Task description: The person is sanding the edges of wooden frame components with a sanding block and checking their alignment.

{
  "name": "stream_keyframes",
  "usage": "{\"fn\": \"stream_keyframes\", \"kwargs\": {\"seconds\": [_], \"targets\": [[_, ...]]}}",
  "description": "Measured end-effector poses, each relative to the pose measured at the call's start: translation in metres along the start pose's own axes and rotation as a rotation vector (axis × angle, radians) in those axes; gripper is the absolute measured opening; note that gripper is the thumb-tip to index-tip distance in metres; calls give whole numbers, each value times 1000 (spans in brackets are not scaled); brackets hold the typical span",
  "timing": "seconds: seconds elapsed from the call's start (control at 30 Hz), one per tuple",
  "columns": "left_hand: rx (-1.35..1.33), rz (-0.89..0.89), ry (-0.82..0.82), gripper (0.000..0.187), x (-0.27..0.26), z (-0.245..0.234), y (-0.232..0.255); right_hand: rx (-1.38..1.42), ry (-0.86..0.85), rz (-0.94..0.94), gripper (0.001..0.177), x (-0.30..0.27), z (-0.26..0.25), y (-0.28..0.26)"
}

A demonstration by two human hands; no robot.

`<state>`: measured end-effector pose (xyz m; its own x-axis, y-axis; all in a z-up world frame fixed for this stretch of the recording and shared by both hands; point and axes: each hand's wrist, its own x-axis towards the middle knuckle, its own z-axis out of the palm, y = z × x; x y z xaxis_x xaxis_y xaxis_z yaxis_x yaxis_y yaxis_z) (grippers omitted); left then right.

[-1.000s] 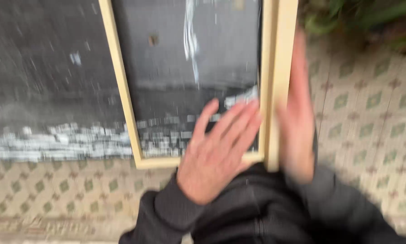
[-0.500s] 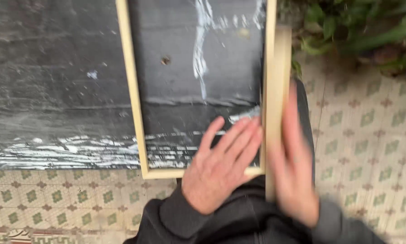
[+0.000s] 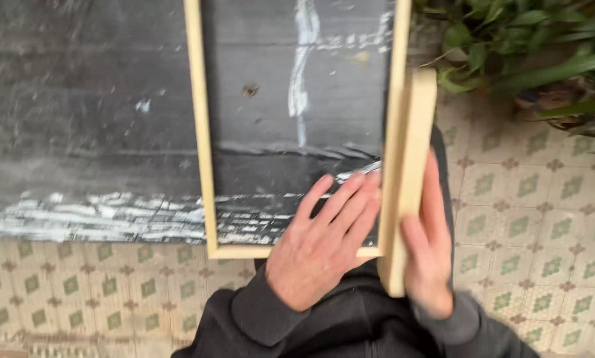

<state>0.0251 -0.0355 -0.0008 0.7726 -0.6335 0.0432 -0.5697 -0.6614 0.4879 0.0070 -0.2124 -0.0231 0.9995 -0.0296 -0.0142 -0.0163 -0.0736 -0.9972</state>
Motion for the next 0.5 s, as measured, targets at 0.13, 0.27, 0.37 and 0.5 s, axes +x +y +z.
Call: {"fn": "stream_keyframes", "kwargs": {"seconds": [0.13,0.27,0.37,0.5], "targets": [[21,33,-29,90,-4,-7,2,-104,31,-28,67,48,-5,3],[88,28,-68,92,1,-5,4,37,35,3,63,99,-6,-5],[72,8,-13,89,-3,1,0,-86,-10,85,64,14,13,-18],[36,7,58,86,-3,1,2,-302,-176,58,69,-51,-2,-30]]}}
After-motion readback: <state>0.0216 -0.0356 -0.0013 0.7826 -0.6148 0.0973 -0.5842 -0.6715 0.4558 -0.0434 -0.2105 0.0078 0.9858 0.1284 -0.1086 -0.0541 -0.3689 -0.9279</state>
